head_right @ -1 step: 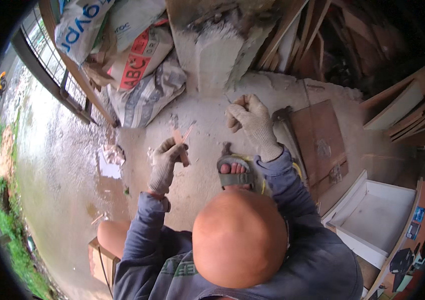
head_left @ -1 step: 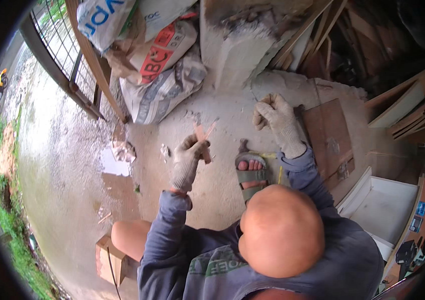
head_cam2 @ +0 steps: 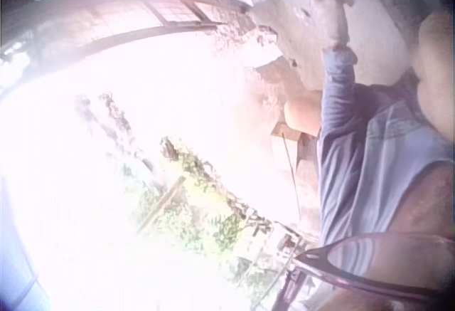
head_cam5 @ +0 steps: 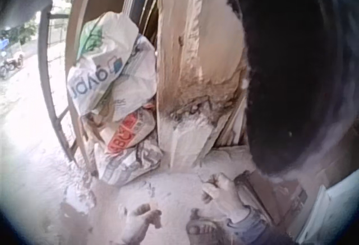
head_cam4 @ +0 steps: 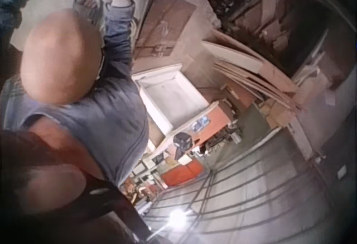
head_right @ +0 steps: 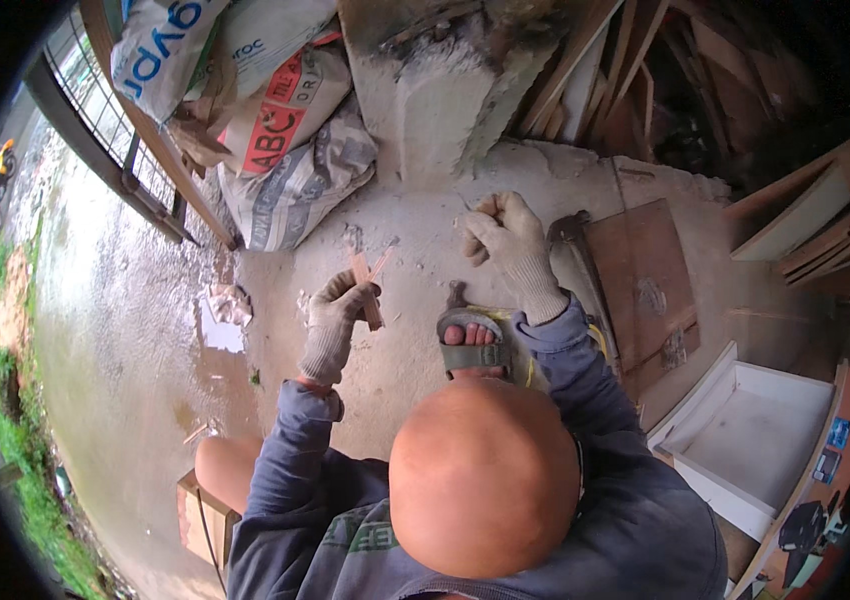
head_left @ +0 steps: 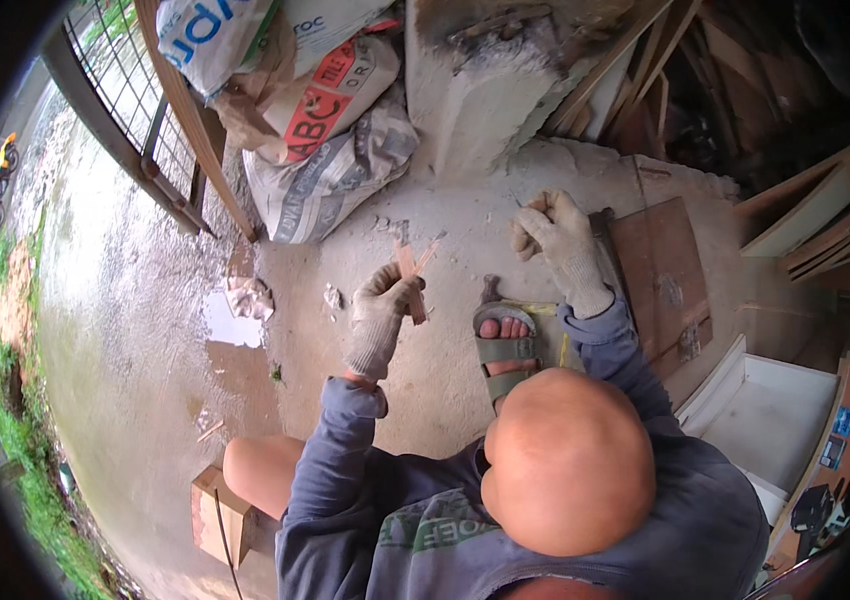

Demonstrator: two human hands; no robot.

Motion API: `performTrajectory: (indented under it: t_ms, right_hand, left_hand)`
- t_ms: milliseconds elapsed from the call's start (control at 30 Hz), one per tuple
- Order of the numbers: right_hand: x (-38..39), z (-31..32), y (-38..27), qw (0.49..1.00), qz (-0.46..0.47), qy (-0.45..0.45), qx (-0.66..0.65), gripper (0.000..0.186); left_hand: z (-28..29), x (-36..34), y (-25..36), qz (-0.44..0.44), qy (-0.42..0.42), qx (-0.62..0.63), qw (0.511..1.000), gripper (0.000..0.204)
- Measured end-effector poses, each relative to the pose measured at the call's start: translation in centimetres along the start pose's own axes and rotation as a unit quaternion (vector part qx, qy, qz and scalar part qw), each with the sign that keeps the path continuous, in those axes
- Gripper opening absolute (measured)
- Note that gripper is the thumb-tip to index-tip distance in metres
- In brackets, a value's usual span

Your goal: The person inserts wooden wedges into a gap in a concrete pillar and strikes them with a hammer. They handle small wooden pieces by hand while wearing gloves and use the tool repeatedly to adjust or chip the pillar structure.

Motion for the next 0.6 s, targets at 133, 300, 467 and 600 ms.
performTrajectory:
  t_ms: [133, 300, 467, 600]
  right_hand:
    - [-0.2, 3.0, 3.7, 0.999, -0.005, 0.023, 0.047, 0.026]
    - [0.7, 4.0, 6.5, 0.991, -0.043, -0.026, 0.127, 0.031]
    - [2.5, 0.8, 1.5, 0.816, 0.287, 0.105, 0.491, 0.036]
    - [5.0, -7.1, 4.4, 0.971, 0.127, -0.100, 0.179, 0.031]
  left_hand:
    - [-0.8, -0.2, -1.1, 0.021, -0.011, -0.015, 1.000, 0.020]
    - [-0.9, 0.3, -1.6, 0.022, 0.007, 0.034, 0.999, 0.019]
    - [-2.7, 0.5, 0.2, -0.005, 0.001, 0.063, 0.998, 0.018]
    - [-3.7, 1.6, 1.5, -0.016, 0.010, 0.082, 0.997, 0.018]
Point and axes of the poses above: each hand's wrist, its own x-axis away from the middle knuckle, its own z-axis out of the back of the hand, y = z × x, the point moved 9 cm from there along -x, towards the middle knuckle, and after that the axes turned 15 degrees about y, right-handed, at the moved point
